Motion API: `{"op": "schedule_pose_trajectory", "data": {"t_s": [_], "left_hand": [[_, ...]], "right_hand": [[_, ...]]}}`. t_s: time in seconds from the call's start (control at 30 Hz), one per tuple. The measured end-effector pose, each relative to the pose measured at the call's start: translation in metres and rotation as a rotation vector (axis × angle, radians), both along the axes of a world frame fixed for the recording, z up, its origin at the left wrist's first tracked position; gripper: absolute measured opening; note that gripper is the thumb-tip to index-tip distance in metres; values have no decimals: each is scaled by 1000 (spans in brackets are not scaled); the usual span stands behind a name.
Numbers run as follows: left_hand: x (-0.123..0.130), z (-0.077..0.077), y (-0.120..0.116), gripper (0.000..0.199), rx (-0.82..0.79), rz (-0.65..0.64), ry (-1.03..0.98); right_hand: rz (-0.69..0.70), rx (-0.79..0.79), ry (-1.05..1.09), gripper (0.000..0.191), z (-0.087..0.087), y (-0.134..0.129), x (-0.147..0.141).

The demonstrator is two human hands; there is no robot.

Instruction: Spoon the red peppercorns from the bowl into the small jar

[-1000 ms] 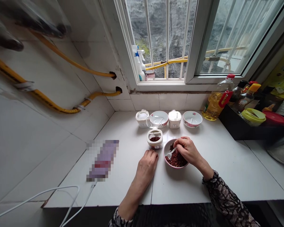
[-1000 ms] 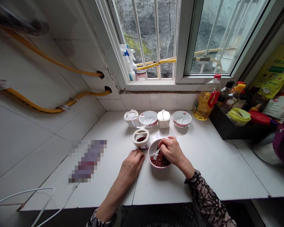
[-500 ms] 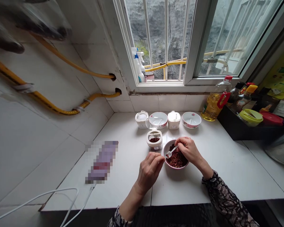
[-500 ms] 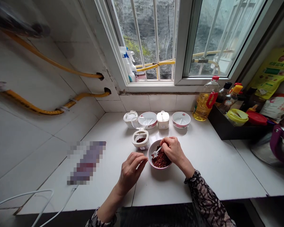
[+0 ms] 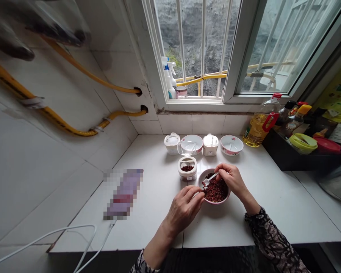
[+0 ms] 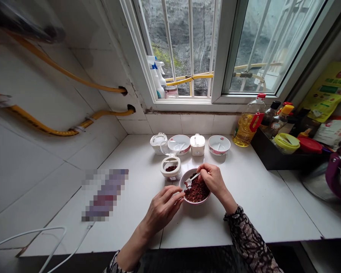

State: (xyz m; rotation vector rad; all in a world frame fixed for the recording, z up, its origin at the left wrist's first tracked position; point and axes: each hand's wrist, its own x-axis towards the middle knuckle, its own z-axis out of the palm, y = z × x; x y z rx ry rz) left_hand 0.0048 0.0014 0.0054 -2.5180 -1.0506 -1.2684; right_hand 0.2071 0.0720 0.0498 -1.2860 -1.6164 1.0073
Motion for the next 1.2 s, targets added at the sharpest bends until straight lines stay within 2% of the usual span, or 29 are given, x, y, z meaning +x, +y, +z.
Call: {"op": "schedule_pose_trajectory", "data": {"t_s": [0.2,0.33,0.43,0.5,0.63,0.7,0.8,0.97,1.1,1.2], "left_hand": [[-1,2,-1,15,20,-3,17],[-2,2,-2,18,47,-7,24],[-4,1,-3,19,62,5,24],[-4,1,-4,20,68,16,22],[-3,-1,-3,18,40,6,36],[-2,-2,-3,15,10,-8,41],[-1,-3,-3,15,-22,-15,51],[-2,-4,-3,15,-48,-24,47],[-4,-4,-3,16,-70,-27,65],[-5,-4,-3,16,-75,-30,64]], "right_hand": [[-34,-46,89,20,0,6,4],[-67,18,182,18,3,8,-5],[-57,152,198,19,7,4,-20],[-27,277,136,19,7,1,-31],[143,618,-224,21,4,-3,-42],[197,713,-334,24,4,-2,-41],[140,721,-316,23,7,-1,-30],[21,635,-217,17,13,0,-3],[156,539,-337,21,10,0,8],[243,548,-470,22,4,0,7]]}}
